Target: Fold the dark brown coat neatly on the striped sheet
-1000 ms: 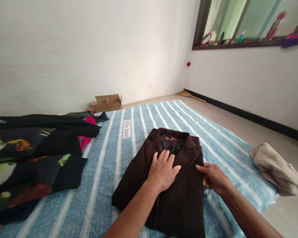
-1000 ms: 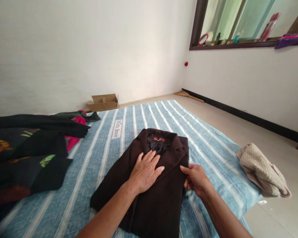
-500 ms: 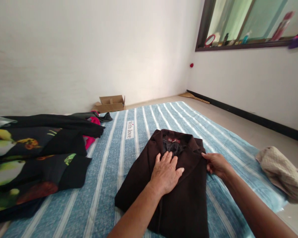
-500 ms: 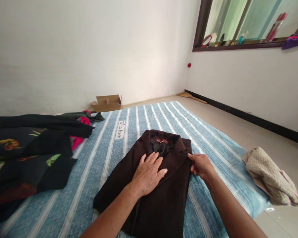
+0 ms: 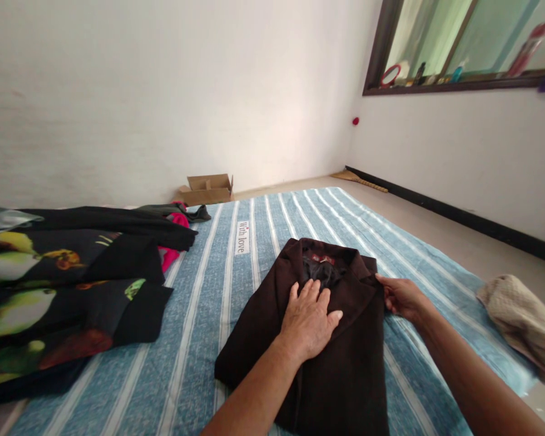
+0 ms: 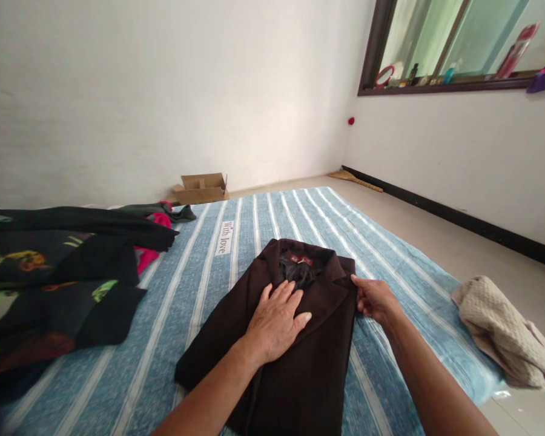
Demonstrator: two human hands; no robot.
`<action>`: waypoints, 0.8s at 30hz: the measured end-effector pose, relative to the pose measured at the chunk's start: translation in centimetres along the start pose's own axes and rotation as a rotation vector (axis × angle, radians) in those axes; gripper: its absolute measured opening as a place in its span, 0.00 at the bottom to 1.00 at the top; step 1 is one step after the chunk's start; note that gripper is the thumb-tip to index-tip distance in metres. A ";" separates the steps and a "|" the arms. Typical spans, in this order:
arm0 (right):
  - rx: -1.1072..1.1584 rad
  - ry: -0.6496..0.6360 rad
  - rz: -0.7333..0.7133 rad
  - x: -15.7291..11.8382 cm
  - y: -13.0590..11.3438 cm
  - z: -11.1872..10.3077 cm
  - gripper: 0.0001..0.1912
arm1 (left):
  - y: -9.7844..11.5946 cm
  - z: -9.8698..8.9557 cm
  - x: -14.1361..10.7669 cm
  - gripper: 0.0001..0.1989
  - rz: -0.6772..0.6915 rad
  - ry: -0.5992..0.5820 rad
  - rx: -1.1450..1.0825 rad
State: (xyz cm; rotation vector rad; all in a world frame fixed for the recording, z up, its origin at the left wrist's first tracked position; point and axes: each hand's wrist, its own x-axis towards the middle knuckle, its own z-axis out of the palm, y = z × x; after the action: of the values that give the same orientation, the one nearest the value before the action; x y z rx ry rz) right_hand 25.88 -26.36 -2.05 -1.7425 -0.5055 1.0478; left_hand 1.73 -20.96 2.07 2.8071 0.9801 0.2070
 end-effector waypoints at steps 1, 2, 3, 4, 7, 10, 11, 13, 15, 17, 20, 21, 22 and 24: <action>-0.001 0.026 0.000 0.2 0.0 0.1 0.20 | 0.0 0.0 0.0 0.25 -0.001 0.002 -0.001; 0.000 0.056 0.001 0.3 0.0 0.2 0.18 | 0.0 0.0 0.0 0.25 -0.003 0.003 -0.001; -0.008 0.082 -0.008 0.3 0.1 0.3 0.17 | 0.0 0.0 0.0 0.25 -0.004 0.003 -0.002; -0.020 0.103 -0.023 0.3 0.1 0.4 0.16 | 0.0 0.0 0.0 0.25 -0.006 0.003 -0.002; -0.091 0.169 -0.056 0.1 0.1 0.7 0.14 | -0.1 0.0 0.0 0.26 -0.002 -0.002 -0.001; -0.171 0.217 -0.084 -0.1 0.1 0.7 0.14 | -0.1 -0.1 0.0 0.26 -0.004 -0.007 -0.002; -0.194 0.225 -0.097 -0.1 0.1 0.7 0.14 | -0.1 -0.1 0.0 0.26 -0.006 -0.007 -0.004; -0.263 0.239 -0.129 -0.1 0.2 0.7 0.15 | -0.1 -0.1 -0.1 0.26 -0.009 -0.005 -0.010; -0.367 0.260 -0.154 -0.1 0.3 0.7 0.15 | -0.1 -0.1 -0.1 0.26 -0.010 -0.005 -0.016; -0.450 0.271 -0.158 -0.1 0.3 0.6 0.15 | -0.1 -0.1 -0.1 0.27 -0.012 -0.009 -0.022; -0.503 0.261 -0.147 -0.1 0.4 0.6 0.16 | -0.1 -0.1 -0.2 0.28 -0.025 -0.020 -0.035; -0.512 0.259 -0.145 -0.1 0.4 0.6 0.16 | -0.1 -0.1 -0.2 0.29 -0.030 -0.019 -0.039; -0.519 0.260 -0.148 -0.1 0.4 0.5 0.17 | -0.1 -0.1 -0.2 0.30 -0.031 -0.014 -0.042; -0.540 0.270 -0.163 -0.2 0.4 0.5 0.18 | -0.1 0.0 -0.3 0.30 -0.024 0.003 -0.046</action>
State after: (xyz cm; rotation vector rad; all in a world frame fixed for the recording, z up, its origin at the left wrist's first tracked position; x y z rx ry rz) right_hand 25.30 -26.39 -2.37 -2.2286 -0.7919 0.5731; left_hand 1.44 -21.02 2.02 2.7524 0.9962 0.2276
